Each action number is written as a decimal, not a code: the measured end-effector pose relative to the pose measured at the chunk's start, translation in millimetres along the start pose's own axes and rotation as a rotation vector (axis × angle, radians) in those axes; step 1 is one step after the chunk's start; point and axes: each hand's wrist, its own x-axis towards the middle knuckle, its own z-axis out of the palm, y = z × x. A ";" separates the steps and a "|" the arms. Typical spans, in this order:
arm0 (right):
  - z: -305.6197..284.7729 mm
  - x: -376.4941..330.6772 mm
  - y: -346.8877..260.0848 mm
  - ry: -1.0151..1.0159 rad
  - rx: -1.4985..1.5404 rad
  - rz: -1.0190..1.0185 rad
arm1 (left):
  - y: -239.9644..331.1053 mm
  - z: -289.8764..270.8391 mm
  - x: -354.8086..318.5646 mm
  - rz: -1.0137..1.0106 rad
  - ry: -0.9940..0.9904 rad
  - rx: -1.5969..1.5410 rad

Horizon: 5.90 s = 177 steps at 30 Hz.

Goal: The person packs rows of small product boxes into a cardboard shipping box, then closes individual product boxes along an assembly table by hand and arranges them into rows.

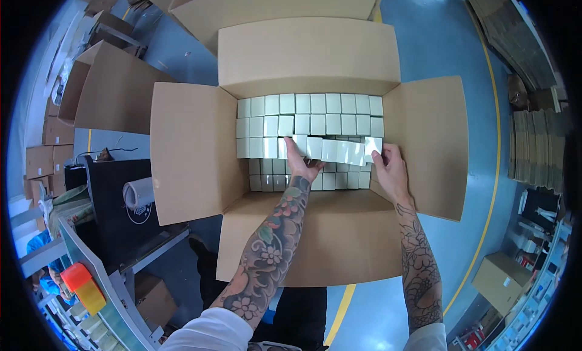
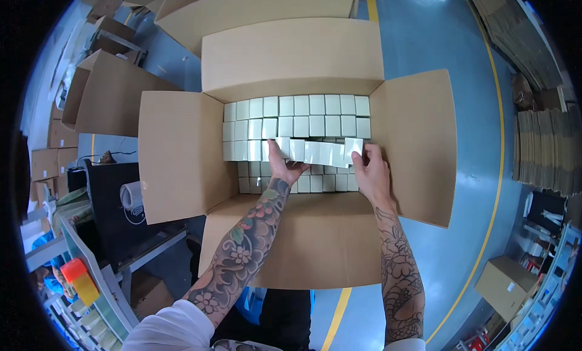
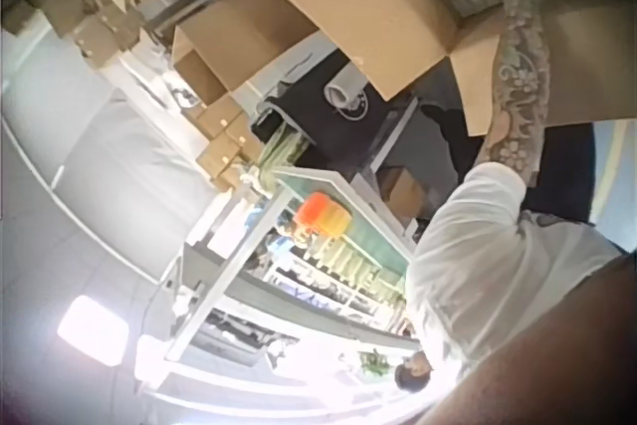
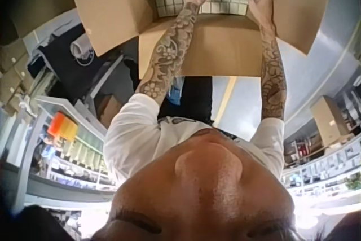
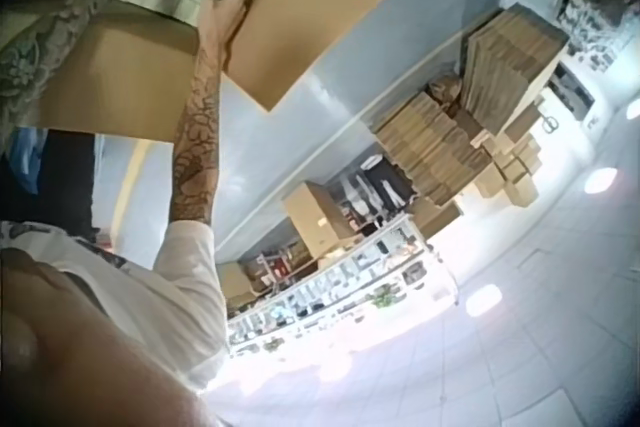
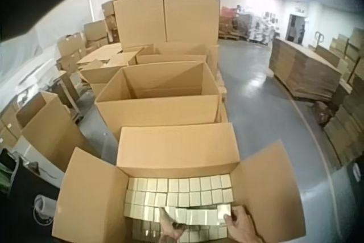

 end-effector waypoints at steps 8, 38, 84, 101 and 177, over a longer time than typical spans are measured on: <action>23.0 28.2 69.7 0.212 0.129 -0.075 | -20.4 8.2 -3.1 -0.031 0.111 0.056; 103.8 57.5 50.8 0.457 -0.447 -0.533 | 89.5 -189.5 -419.3 0.665 -0.451 0.981; 600.3 -501.2 -545.9 -0.593 0.376 -1.085 | 204.9 -501.1 -680.7 1.751 0.469 0.640; 514.0 -602.6 -384.4 -1.565 0.452 -0.609 | 259.1 -482.0 -647.4 1.638 0.558 0.228; 511.5 -624.7 -376.8 -1.665 0.409 -0.953 | 236.9 -495.5 -685.8 1.723 0.725 0.460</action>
